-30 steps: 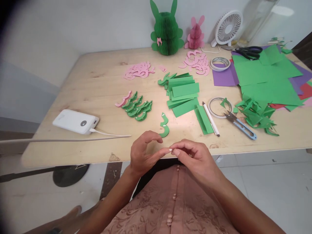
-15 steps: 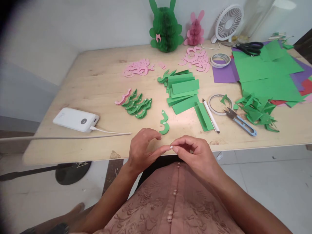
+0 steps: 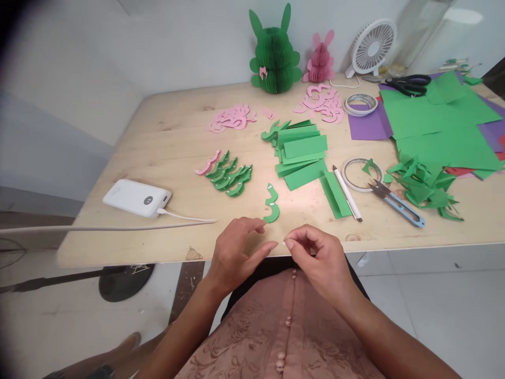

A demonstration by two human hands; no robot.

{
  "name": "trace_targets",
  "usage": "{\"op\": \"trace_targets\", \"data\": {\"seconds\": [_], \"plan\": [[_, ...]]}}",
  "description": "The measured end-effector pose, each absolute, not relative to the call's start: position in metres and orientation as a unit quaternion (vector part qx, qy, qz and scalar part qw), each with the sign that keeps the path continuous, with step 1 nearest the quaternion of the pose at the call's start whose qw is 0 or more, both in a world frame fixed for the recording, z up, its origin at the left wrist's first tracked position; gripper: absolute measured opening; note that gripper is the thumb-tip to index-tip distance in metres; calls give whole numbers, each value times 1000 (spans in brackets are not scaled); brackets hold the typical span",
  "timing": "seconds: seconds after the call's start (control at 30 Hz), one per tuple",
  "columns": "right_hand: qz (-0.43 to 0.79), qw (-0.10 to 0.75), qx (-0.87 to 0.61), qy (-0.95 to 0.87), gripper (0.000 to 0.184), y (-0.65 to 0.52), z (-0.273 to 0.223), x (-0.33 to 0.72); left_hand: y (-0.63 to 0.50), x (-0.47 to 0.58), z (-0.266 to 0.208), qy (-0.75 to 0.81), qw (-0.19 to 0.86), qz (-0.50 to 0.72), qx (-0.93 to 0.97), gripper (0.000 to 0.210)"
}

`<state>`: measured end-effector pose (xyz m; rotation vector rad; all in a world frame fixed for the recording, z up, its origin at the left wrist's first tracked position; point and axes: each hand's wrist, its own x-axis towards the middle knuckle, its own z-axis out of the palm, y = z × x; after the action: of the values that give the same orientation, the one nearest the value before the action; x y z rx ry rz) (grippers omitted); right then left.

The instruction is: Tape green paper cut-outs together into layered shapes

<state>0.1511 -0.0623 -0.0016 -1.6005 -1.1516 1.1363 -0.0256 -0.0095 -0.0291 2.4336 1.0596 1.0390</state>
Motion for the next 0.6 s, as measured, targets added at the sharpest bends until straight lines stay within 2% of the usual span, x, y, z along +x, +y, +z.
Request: {"op": "trace_targets", "data": {"seconds": [0.13, 0.6], "plan": [[448, 454, -649, -415, 17, -62, -6, 153, -8, -31, -34, 438, 131, 348, 818, 15], [497, 459, -655, -338, 30, -64, -19, 161, -8, -13, -47, 453, 103, 295, 835, 22]]}}
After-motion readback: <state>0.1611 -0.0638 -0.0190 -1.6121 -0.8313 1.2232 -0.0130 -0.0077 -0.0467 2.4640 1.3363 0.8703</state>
